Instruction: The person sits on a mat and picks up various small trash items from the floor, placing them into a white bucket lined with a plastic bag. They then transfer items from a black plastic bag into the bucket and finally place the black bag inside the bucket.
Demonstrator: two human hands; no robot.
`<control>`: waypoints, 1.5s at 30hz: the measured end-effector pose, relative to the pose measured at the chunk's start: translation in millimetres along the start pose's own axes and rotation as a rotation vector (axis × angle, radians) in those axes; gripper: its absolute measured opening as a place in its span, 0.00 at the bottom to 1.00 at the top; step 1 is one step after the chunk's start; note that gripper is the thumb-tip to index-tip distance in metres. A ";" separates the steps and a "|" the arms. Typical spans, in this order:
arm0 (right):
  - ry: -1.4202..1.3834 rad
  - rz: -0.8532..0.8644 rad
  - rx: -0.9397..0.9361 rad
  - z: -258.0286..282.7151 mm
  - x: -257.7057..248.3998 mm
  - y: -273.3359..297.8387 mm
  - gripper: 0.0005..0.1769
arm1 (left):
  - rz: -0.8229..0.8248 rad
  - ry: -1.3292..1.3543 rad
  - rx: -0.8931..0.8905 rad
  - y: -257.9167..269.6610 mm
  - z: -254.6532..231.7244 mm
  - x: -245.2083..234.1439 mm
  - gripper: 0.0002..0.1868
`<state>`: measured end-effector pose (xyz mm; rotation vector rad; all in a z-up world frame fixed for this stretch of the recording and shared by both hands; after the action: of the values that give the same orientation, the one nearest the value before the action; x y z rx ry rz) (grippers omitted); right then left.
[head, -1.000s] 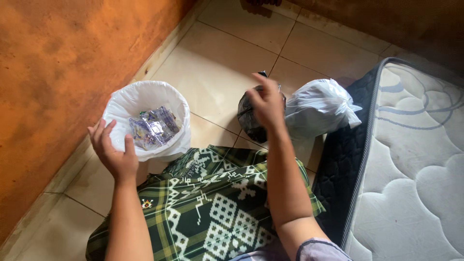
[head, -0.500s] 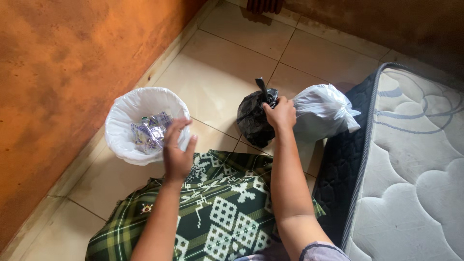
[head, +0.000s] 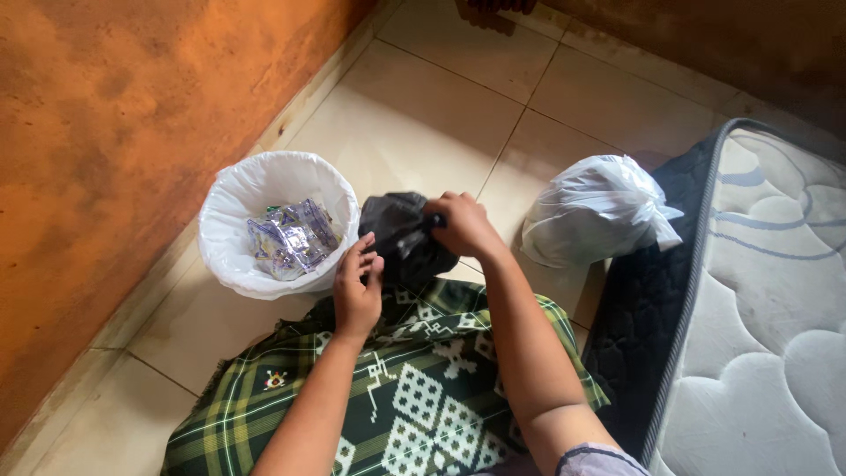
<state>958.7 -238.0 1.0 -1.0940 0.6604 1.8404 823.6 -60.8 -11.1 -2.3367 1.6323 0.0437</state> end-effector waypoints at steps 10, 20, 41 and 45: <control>-0.043 0.078 -0.157 57.9 19.4 7.0 0.26 | 0.109 -0.223 0.245 5.3 -19.7 23.0 0.25; -0.264 -0.223 0.173 -54.5 21.2 -24.4 0.10 | 0.152 -0.282 0.023 1.2 2.1 21.1 0.19; -0.220 0.013 0.268 -75.3 5.0 -16.1 0.31 | 0.079 -0.461 0.038 18.1 14.4 17.9 0.28; -0.544 0.059 0.167 -79.0 19.8 -23.4 0.25 | 0.032 -0.385 -0.135 20.2 69.1 18.4 0.15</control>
<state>1007.7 -279.9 -54.1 -0.4333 0.5107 1.9757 821.2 -66.5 -85.1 -2.2193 1.5101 0.5885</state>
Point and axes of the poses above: each hand's wrist, its own y-axis away from the middle knuckle, its own x-axis out of the palm, z = x × y, the point moved 10 cm from there along -y, towards the middle knuckle
